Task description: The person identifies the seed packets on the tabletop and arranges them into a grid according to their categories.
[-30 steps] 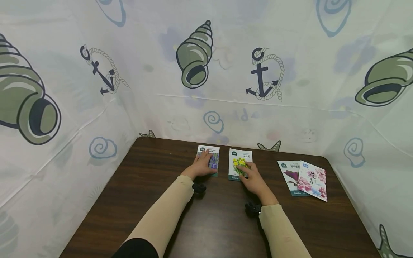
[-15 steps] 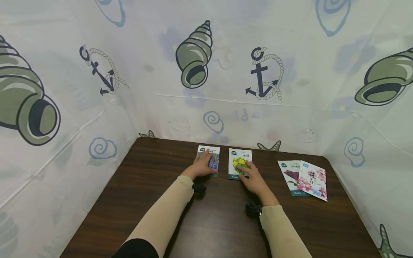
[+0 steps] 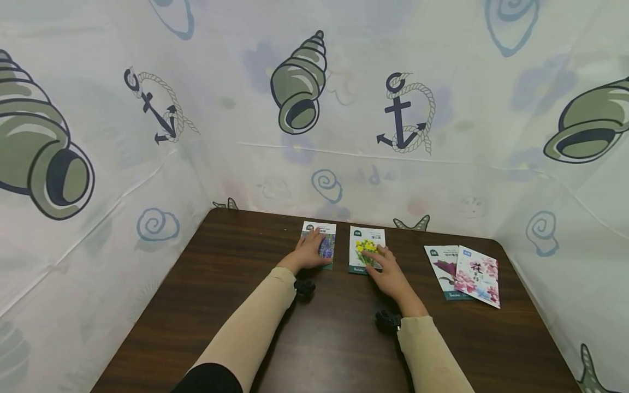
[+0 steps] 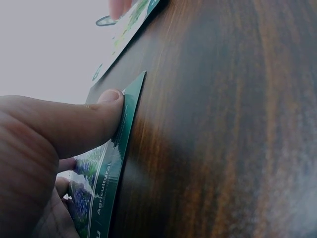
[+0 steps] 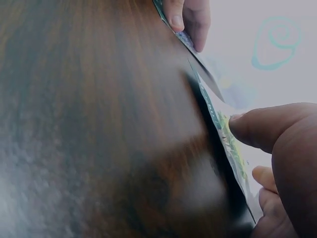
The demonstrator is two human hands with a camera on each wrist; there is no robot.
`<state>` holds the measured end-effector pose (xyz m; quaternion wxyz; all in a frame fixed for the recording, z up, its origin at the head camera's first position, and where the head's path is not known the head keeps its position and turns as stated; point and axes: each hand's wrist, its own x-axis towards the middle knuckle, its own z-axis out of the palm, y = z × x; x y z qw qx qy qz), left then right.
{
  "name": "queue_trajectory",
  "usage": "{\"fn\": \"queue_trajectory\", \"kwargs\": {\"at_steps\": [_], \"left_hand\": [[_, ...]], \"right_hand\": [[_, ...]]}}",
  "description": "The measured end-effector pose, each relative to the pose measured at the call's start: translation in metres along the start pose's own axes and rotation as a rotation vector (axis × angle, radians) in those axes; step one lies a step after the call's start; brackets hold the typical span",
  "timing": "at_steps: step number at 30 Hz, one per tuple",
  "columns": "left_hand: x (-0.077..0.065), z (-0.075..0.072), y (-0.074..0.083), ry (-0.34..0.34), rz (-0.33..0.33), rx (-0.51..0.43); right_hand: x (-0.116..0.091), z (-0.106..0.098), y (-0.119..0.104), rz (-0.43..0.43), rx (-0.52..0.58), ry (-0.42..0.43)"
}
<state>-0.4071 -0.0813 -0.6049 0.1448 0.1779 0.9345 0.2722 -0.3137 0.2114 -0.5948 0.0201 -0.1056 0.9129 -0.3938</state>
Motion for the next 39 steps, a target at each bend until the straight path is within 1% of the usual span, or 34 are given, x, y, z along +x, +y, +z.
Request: {"fn": "queue_trajectory", "kwargs": {"at_steps": [5,8,12,15,18,21,24,32,39], "left_hand": [[-0.001,0.0,0.001,-0.007,-0.005,0.015],[-0.002,-0.001,0.002,-0.007,-0.005,0.015],[-0.001,-0.002,0.003,0.003,0.001,0.01],[0.0,-0.002,0.003,-0.004,-0.006,0.013],[0.001,-0.001,0.002,-0.011,-0.012,0.014],[0.001,0.0,0.001,-0.003,-0.005,0.015],[0.0,0.0,0.001,0.001,-0.001,0.021],[-0.001,-0.001,0.004,0.006,-0.003,0.023],[-0.001,0.0,0.003,0.003,-0.014,0.017]], "right_hand": [[-0.004,-0.003,0.003,-0.016,0.042,0.019],[-0.006,-0.008,0.005,0.0,0.053,0.054],[-0.01,-0.02,0.011,0.035,0.027,0.116],[-0.014,-0.031,0.017,0.078,-0.008,0.145],[-0.019,-0.044,0.023,0.133,-0.03,0.154],[-0.023,-0.055,0.028,0.18,-0.046,0.162],[-0.027,-0.063,0.033,0.21,-0.063,0.163],[-0.038,-0.075,0.04,0.279,-0.1,0.158],[-0.047,-0.079,0.05,0.339,-0.146,0.158]]}}
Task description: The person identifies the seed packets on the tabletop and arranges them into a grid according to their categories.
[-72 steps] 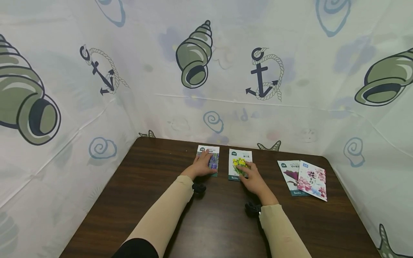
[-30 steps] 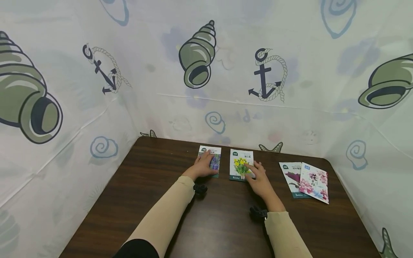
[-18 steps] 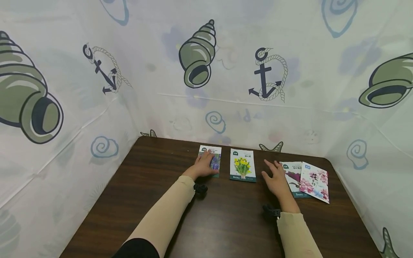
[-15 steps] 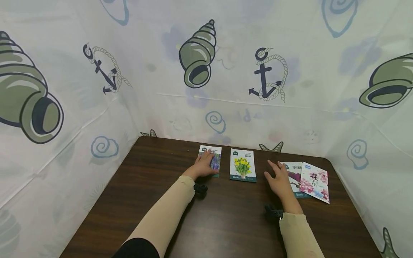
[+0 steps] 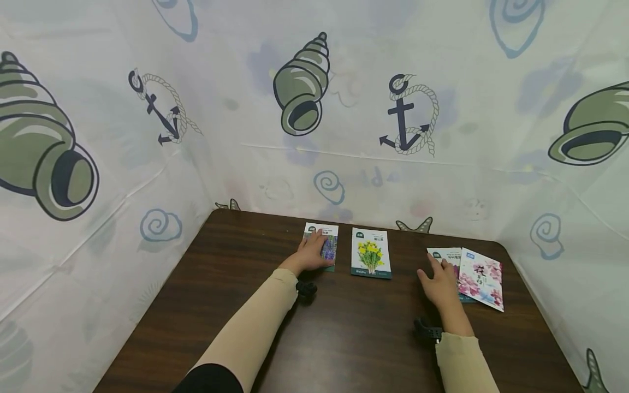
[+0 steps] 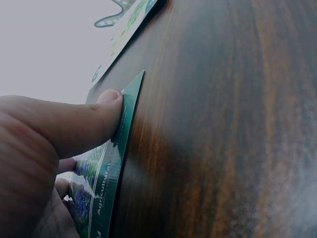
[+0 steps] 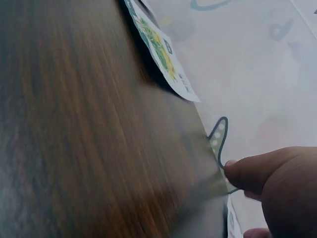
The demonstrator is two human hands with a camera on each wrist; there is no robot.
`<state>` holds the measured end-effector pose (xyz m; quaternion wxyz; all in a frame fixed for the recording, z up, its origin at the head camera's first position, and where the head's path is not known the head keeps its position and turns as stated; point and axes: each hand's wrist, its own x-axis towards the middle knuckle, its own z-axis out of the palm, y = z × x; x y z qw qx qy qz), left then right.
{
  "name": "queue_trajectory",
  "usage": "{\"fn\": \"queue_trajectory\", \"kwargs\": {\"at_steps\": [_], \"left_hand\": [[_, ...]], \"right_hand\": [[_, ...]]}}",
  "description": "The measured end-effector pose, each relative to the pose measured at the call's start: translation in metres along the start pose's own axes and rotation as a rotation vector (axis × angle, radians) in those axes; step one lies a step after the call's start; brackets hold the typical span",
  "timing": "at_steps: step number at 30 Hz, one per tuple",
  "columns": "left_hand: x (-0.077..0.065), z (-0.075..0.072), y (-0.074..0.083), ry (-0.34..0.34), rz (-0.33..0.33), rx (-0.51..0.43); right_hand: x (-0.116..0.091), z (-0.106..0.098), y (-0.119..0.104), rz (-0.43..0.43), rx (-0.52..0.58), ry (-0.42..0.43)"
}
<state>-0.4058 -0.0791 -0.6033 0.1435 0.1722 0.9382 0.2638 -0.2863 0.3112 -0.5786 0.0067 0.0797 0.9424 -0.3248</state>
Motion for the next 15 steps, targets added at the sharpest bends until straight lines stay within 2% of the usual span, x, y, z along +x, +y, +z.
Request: {"fn": "queue_trajectory", "kwargs": {"at_steps": [15], "left_hand": [[0.0,0.002,-0.001,0.004,0.007,-0.004]], "right_hand": [[-0.008,-0.008,0.014,0.048,-0.131,-0.016]]}}
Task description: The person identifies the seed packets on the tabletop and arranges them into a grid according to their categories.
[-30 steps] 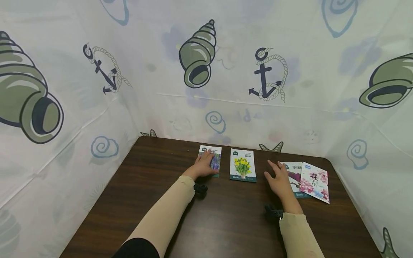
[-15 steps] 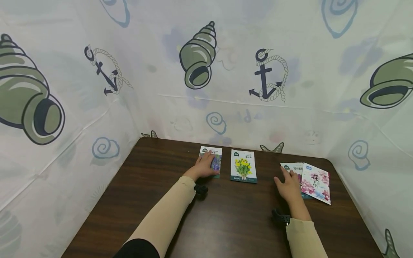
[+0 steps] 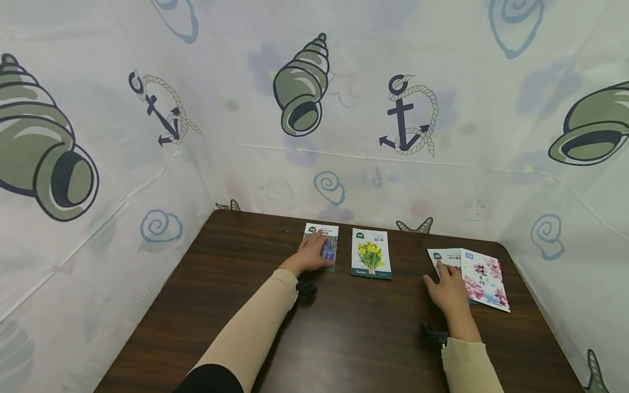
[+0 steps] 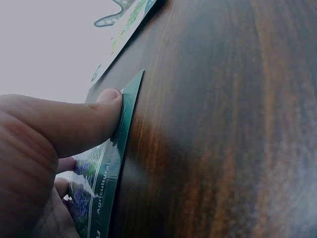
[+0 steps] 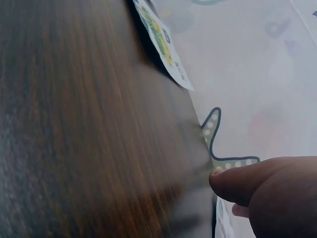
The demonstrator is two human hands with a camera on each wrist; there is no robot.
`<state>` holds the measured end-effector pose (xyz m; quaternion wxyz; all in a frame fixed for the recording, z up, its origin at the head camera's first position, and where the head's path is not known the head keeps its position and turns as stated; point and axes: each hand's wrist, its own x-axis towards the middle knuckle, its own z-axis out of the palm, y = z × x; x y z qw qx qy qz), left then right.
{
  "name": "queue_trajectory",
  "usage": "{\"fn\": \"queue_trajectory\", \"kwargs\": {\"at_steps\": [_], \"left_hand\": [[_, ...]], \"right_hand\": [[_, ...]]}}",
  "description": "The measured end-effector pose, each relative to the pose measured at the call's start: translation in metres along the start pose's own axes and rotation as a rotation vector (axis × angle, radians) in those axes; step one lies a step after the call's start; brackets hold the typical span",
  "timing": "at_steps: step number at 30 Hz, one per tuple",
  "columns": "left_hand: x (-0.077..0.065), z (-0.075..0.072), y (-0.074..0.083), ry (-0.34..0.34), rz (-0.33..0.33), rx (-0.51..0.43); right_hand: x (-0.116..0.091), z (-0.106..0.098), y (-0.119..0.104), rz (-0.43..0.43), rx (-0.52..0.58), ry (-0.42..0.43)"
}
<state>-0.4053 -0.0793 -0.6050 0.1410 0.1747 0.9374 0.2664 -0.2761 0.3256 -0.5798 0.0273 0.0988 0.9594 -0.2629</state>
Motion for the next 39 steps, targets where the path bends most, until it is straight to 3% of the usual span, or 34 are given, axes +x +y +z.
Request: {"fn": "queue_trajectory", "kwargs": {"at_steps": [9,24,34,39], "left_hand": [[-0.001,-0.002,-0.002,-0.002,-0.002,-0.022],[-0.001,-0.002,-0.004,0.006,0.01,0.0],[-0.002,-0.002,0.0,0.01,0.005,-0.001],[-0.005,-0.003,0.004,0.006,0.007,0.005]], "right_hand": [[-0.006,-0.002,-0.003,-0.029,-0.037,0.079],[-0.012,-0.004,-0.006,-0.075,-0.09,0.124],[-0.018,-0.015,-0.009,-0.096,-0.094,0.019],[-0.021,-0.013,-0.006,-0.094,-0.1,0.013]]}}
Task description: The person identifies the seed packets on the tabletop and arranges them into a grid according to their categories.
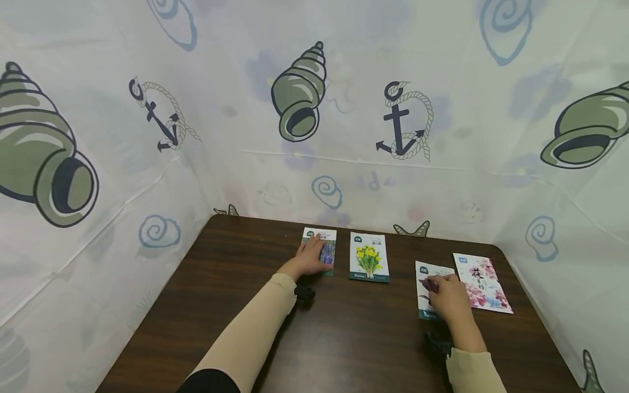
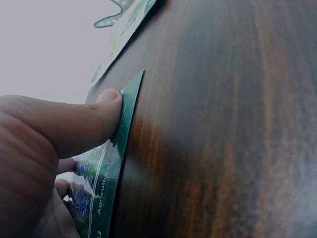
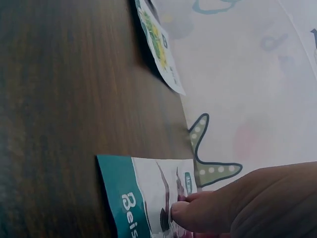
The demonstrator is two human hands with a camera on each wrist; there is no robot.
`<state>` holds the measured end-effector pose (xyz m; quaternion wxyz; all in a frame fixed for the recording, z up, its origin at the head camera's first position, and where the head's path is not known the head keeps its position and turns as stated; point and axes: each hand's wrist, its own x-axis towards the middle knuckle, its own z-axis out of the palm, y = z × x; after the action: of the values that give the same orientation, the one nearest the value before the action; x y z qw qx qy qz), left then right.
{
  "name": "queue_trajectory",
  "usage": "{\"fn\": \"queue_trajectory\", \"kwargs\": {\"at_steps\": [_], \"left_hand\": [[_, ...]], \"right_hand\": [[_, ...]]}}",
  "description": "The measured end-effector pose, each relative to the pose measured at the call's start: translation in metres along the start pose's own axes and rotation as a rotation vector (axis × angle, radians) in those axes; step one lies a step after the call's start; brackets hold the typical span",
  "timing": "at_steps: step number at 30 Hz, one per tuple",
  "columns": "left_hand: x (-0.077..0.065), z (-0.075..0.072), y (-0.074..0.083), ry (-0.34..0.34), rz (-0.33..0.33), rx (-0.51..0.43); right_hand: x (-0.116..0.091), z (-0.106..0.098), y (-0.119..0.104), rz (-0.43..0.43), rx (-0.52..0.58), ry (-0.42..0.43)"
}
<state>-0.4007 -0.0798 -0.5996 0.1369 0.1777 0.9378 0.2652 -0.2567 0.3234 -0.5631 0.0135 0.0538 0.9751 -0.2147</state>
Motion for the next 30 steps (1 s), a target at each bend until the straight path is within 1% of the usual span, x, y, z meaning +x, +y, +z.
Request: {"fn": "queue_trajectory", "kwargs": {"at_steps": [3,7,10,14,17,21,26,30], "left_hand": [[-0.001,0.0,0.002,0.004,0.005,-0.002],[-0.001,0.0,0.002,0.008,0.006,-0.003],[-0.001,0.0,0.002,-0.001,0.001,-0.002],[-0.001,0.0,0.001,-0.01,-0.001,-0.003],[-0.003,0.0,0.001,-0.007,-0.006,0.001],[-0.004,0.0,0.0,-0.001,-0.01,0.005],[-0.004,-0.001,0.001,0.004,0.001,-0.009],[-0.003,-0.001,0.002,0.003,0.01,-0.027]], "right_hand": [[0.0,0.002,0.001,-0.012,0.0,-0.002],[-0.002,0.0,0.001,-0.022,0.01,-0.043],[-0.005,-0.001,0.001,-0.023,0.002,-0.07],[-0.01,0.001,0.001,-0.042,-0.024,-0.068],[-0.013,0.003,0.001,-0.069,-0.036,-0.05],[-0.015,0.008,0.001,-0.084,-0.02,-0.028],[-0.018,0.01,0.0,-0.071,0.011,-0.07],[-0.023,0.012,-0.001,-0.082,-0.002,-0.085]]}}
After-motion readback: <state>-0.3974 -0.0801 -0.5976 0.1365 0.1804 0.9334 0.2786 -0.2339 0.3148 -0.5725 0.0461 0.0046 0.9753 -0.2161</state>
